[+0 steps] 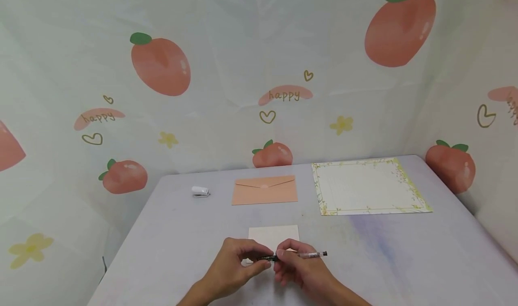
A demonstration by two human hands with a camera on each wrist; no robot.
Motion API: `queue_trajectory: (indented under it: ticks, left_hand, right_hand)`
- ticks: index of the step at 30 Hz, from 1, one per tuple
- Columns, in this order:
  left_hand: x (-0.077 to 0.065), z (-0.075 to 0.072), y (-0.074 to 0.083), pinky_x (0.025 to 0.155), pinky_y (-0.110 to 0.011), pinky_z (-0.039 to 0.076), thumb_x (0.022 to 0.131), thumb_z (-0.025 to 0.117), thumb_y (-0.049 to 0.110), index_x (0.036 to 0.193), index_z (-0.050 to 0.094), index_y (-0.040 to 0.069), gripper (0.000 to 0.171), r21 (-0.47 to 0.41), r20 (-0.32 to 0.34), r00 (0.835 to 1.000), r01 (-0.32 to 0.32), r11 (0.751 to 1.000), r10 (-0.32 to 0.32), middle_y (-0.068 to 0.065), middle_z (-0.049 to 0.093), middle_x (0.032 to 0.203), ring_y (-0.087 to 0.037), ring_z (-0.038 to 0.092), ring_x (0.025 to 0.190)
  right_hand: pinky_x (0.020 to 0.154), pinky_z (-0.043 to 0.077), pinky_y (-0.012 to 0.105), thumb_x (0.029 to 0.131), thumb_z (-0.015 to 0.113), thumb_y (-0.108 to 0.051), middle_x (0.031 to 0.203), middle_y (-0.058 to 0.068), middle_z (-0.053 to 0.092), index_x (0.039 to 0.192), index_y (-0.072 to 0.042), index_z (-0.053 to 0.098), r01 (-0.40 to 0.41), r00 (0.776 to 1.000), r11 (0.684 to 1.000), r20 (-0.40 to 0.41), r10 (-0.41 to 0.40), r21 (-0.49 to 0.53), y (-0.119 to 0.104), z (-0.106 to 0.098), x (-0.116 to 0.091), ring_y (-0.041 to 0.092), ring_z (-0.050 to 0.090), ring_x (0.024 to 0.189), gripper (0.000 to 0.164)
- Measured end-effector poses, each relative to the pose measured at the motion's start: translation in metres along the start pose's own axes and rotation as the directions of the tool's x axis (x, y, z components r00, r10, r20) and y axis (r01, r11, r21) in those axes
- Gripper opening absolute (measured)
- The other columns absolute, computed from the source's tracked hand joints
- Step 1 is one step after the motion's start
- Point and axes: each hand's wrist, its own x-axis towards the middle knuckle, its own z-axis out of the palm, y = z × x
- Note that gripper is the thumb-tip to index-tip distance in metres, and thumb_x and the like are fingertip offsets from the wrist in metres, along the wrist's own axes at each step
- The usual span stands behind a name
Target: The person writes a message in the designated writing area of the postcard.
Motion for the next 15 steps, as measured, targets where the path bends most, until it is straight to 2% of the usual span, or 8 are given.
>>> queue_trajectory:
  ticks: [8,15]
  left_hand:
    - [-0.0005,-0.0004,0.0014,0.075,-0.026,0.067,0.097,0.084,0.009,0.106,0.084,0.010,0.010,0.093,-0.046,0.989,-0.132,0.987,0.137,-0.002,0.085,0.099,0.002,0.075,0.086]
    - [-0.0018,-0.0016,0.0061,0.069,-0.022,0.064,0.094,0.085,0.003,0.104,0.084,0.010,0.012,0.133,-0.067,0.980,-0.176,0.975,0.186,-0.001,0.084,0.097,0.004,0.073,0.082]
  right_hand:
    - [0.072,0.060,0.020,0.116,0.049,-0.011,0.095,-0.005,0.075,0.110,-0.014,0.064,0.022,1.000,1.000,0.012,-0.022,-0.001,-0.0003,0.0024,0.0009,0.007,0.071,0.081,0.017]
    - [0.073,0.058,0.019,0.115,0.051,-0.009,0.096,-0.004,0.073,0.105,-0.015,0.064,0.056,0.998,0.998,0.000,-0.056,-0.032,-0.0036,0.0041,-0.0018,0.007,0.066,0.081,0.018]
